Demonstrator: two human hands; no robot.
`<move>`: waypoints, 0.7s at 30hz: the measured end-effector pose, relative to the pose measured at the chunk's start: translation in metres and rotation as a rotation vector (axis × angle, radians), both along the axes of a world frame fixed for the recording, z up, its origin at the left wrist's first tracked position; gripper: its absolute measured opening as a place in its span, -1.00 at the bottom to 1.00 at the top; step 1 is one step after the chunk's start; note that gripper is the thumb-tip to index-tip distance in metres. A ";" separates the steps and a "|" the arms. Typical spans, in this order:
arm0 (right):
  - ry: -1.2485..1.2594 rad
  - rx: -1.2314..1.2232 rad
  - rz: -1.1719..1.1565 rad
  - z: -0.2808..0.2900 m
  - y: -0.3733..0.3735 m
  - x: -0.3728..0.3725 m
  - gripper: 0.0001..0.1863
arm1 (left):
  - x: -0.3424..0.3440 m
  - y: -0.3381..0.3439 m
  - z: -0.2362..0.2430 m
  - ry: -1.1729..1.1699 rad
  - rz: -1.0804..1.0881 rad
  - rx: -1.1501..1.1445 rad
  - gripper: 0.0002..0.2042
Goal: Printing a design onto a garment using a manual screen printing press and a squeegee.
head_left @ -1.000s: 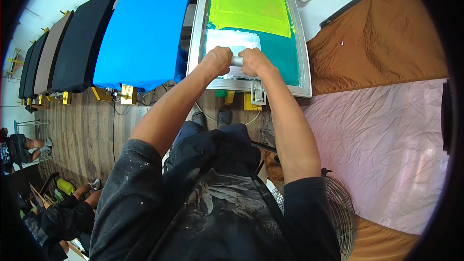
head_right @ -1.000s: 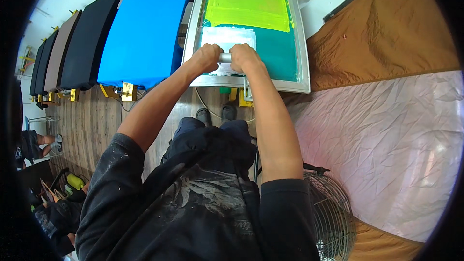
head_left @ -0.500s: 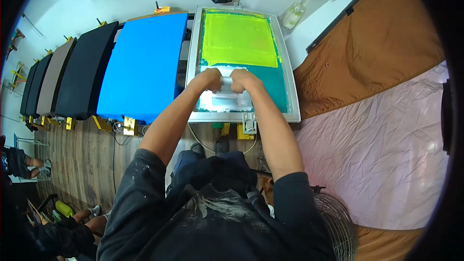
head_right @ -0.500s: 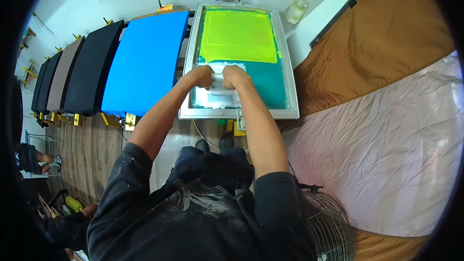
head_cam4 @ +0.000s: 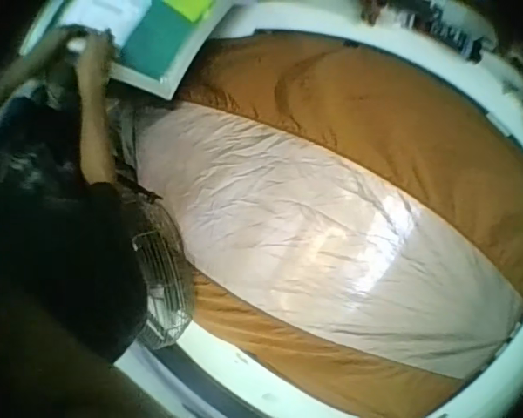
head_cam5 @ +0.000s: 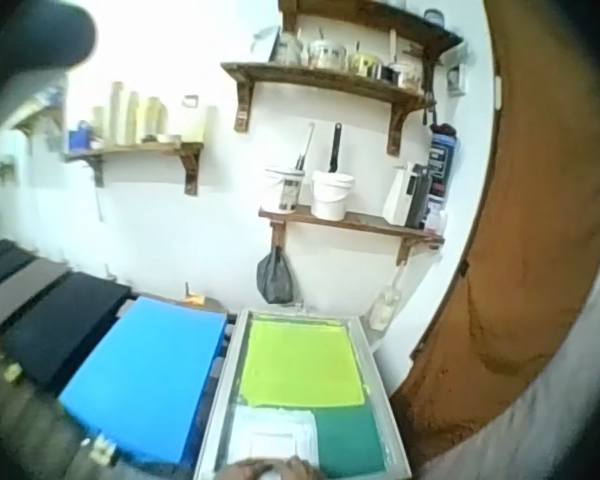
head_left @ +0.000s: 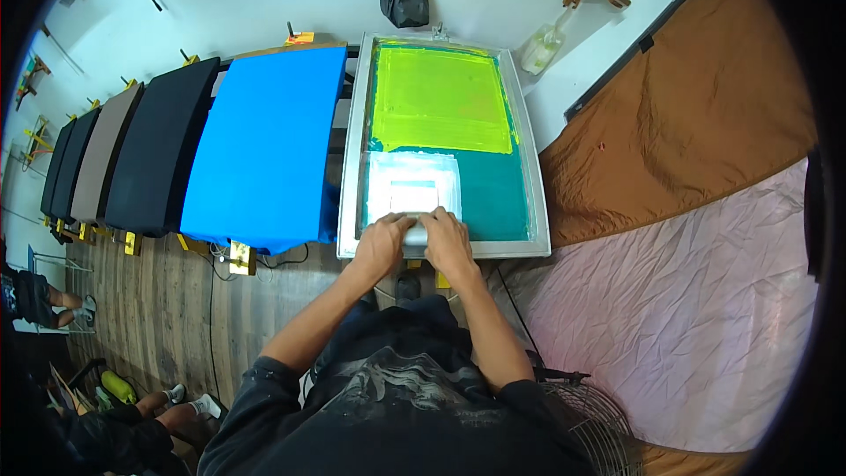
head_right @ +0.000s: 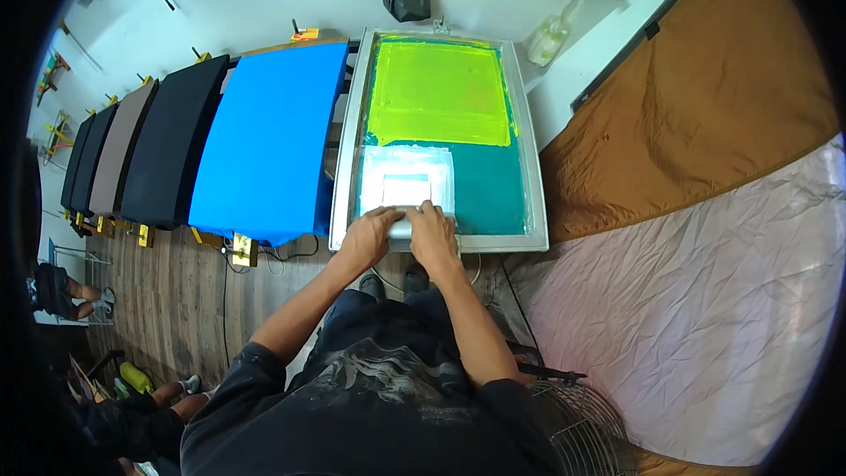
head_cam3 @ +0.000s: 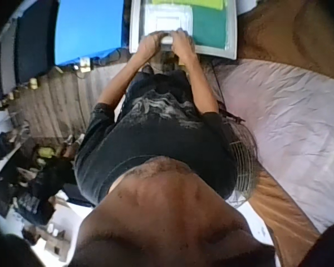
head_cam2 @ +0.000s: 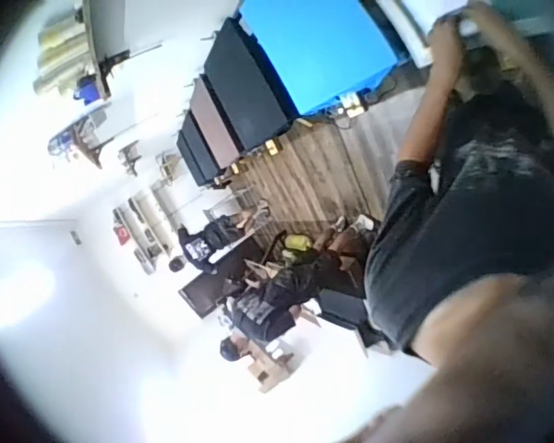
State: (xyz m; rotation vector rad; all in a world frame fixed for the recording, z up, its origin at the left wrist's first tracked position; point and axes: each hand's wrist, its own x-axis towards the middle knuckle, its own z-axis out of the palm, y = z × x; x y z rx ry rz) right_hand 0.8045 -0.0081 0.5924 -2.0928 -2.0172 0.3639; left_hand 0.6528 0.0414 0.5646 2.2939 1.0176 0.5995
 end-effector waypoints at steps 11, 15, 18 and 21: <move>-0.086 -0.487 0.038 0.023 0.137 0.046 -0.68 | 0.050 0.136 0.025 0.497 -0.140 -0.203 -0.69; -0.067 -0.396 0.024 0.005 0.119 0.046 -0.73 | 0.043 0.111 0.010 0.350 -0.074 -0.126 -0.71; 0.034 -0.070 0.001 0.000 0.063 0.028 -0.74 | 0.025 0.063 -0.010 0.048 -0.029 -0.025 -0.68; -0.013 0.049 -0.015 -0.005 0.016 0.006 -0.68 | 0.011 0.017 -0.009 0.024 0.004 0.037 -0.62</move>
